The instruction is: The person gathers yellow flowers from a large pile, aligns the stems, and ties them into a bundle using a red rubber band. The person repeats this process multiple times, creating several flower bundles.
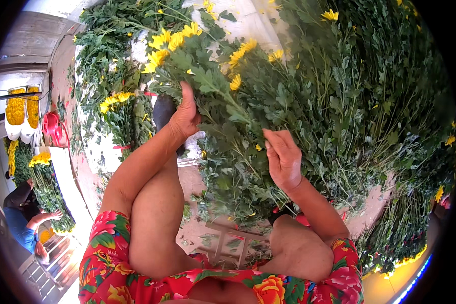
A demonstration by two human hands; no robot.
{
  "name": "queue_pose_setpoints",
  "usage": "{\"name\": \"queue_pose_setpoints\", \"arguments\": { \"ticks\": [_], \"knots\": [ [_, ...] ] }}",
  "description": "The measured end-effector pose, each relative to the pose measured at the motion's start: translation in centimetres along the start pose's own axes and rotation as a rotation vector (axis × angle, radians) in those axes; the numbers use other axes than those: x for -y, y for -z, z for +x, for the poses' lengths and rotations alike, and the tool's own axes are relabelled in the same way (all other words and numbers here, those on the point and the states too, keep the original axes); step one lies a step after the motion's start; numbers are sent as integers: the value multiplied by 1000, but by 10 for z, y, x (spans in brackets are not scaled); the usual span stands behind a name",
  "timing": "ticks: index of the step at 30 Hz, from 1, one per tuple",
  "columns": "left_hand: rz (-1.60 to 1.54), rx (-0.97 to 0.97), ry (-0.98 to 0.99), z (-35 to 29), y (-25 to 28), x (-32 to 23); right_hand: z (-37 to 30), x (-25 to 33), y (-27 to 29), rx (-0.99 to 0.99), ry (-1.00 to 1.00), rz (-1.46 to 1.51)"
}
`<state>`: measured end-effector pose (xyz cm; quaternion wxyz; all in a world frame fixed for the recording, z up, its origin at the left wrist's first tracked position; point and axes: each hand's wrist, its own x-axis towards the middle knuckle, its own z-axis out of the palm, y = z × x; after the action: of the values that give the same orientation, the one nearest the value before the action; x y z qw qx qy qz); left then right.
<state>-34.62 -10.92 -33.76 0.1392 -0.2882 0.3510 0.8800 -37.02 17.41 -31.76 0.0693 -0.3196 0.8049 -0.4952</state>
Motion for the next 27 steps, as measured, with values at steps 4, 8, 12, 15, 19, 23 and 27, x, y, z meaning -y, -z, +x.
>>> {"name": "queue_pose_setpoints", "arguments": {
  "ticks": [4,8,12,15,19,23,27],
  "knots": [
    [-50,151,-82,4,15,7,-10,0,-13,104,-1,8],
    [-65,139,-51,4,6,10,-22,2,-15,217,-56,3],
    [-90,103,67,16,33,20,-14,1,-6,375,-19,-113],
    [-159,87,45,11,27,18,10,-49,27,243,-72,-261],
    [-158,33,79,15,21,16,56,-124,100,-457,-157,-939],
    [-137,106,92,19,14,19,42,-189,141,-294,-644,-743],
    [-112,133,55,15,16,16,46,-137,109,-466,-240,-563]
  ]
}}
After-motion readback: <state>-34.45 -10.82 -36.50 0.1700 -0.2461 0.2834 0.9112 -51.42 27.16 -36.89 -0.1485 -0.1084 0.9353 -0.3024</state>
